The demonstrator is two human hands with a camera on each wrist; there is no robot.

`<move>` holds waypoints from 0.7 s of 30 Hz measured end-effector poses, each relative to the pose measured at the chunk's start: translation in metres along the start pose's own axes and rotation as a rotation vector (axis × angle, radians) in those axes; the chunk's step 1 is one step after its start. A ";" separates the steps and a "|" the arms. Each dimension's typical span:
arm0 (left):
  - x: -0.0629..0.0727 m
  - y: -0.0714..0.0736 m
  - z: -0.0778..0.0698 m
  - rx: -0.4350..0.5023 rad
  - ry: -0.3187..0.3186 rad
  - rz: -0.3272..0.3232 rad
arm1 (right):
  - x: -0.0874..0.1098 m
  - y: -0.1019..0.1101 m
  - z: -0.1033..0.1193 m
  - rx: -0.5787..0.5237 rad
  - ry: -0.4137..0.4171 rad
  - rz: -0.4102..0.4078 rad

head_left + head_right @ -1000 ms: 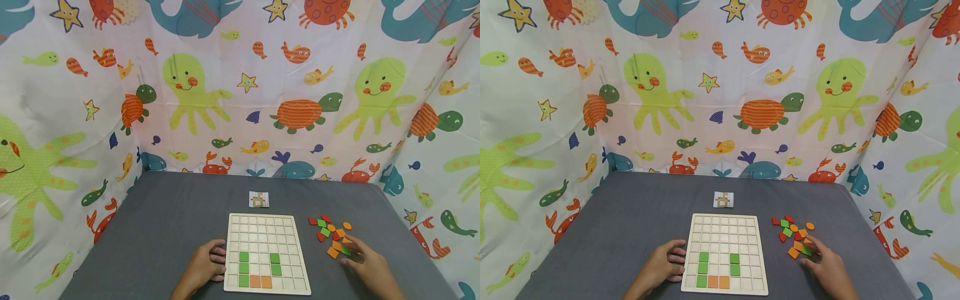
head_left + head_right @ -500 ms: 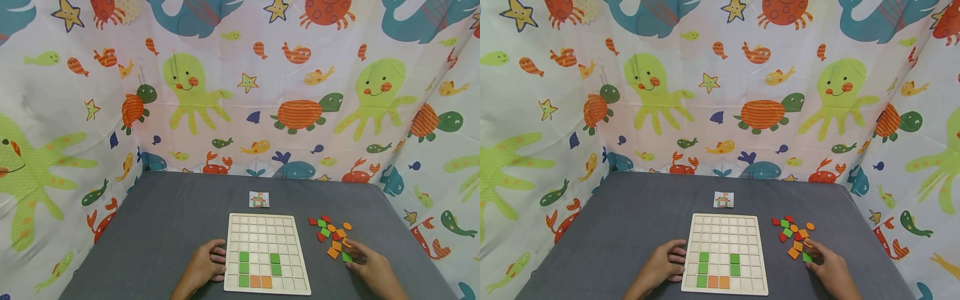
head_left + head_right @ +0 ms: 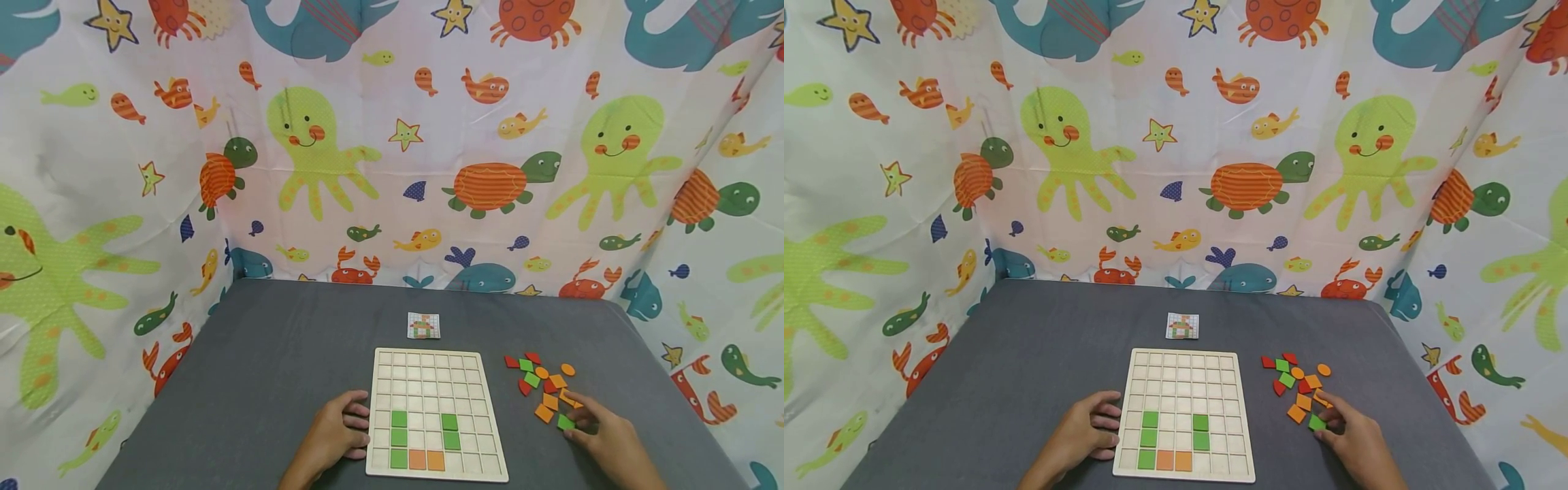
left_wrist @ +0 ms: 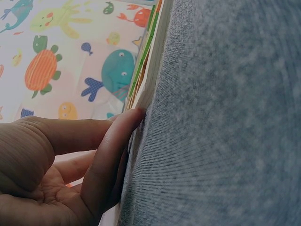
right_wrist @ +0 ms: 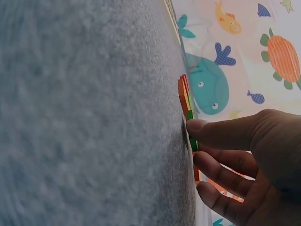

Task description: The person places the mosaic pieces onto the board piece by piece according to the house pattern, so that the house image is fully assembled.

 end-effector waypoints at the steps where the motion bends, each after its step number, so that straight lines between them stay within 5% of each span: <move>1: 0.000 0.000 0.000 -0.001 -0.001 -0.002 | 0.000 0.000 0.001 -0.006 -0.001 -0.002; 21: 0.001 -0.001 -0.001 -0.001 -0.009 -0.004 | -0.005 -0.031 0.062 -0.165 0.087 -0.019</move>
Point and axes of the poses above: each hand's wrist, its own x-axis away from the middle knuckle, its own y-axis out of the back of the hand, z = x × y, the point moved 9 cm from there along -x, towards the middle knuckle, and after that the axes turned 14 degrees about y, right-handed, at the moved point
